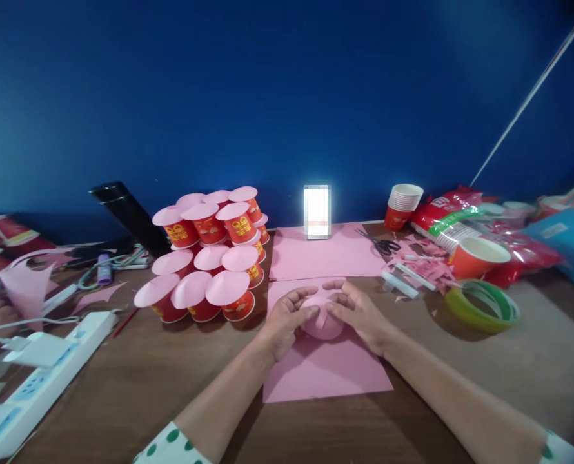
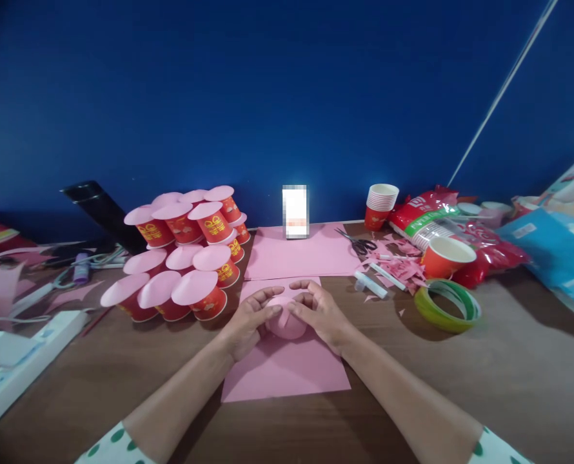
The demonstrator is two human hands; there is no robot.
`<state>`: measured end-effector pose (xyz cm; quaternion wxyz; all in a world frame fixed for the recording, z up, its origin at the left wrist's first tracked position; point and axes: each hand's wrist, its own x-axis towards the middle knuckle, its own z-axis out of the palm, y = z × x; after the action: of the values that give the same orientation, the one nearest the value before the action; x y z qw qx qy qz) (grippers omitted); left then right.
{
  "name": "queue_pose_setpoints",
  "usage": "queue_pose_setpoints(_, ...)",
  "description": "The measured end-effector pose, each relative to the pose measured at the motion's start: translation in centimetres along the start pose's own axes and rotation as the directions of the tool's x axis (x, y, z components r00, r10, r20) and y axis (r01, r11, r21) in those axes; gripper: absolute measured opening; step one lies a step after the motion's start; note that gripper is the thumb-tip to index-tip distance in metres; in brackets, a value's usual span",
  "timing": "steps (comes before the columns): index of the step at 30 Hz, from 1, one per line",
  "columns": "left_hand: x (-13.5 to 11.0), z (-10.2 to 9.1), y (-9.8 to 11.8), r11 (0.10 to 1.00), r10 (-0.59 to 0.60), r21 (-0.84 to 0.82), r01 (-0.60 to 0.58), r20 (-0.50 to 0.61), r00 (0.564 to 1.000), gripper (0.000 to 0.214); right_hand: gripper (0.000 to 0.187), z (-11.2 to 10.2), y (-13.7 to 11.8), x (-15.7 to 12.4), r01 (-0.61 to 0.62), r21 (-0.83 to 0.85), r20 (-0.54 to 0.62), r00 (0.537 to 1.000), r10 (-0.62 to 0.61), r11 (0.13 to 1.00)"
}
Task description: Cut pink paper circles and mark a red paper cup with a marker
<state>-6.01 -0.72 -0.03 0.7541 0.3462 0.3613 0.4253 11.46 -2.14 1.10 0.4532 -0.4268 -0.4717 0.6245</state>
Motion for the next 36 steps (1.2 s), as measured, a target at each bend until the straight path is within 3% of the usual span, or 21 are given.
queue_pose_setpoints(21,-0.19,0.19,0.09,0.998,-0.007,0.068,0.006,0.014,1.000,0.052,0.050,0.21,-0.13,0.30,-0.032,0.069,-0.005,0.999,0.032,0.997)
queue_pose_setpoints(26,-0.08,-0.22,-0.15,0.990,-0.001,0.138,-0.003,0.035,0.999,0.037,0.049,0.35,0.22,0.29,0.018,0.058,-0.020,1.000,-0.016,0.998)
queue_pose_setpoints(36,-0.18,-0.15,-0.15,0.986,0.004,0.169,-0.011,0.043,0.999,0.037,0.047,0.27,0.69,0.47,0.050,0.081,0.027,0.998,-0.052,0.995)
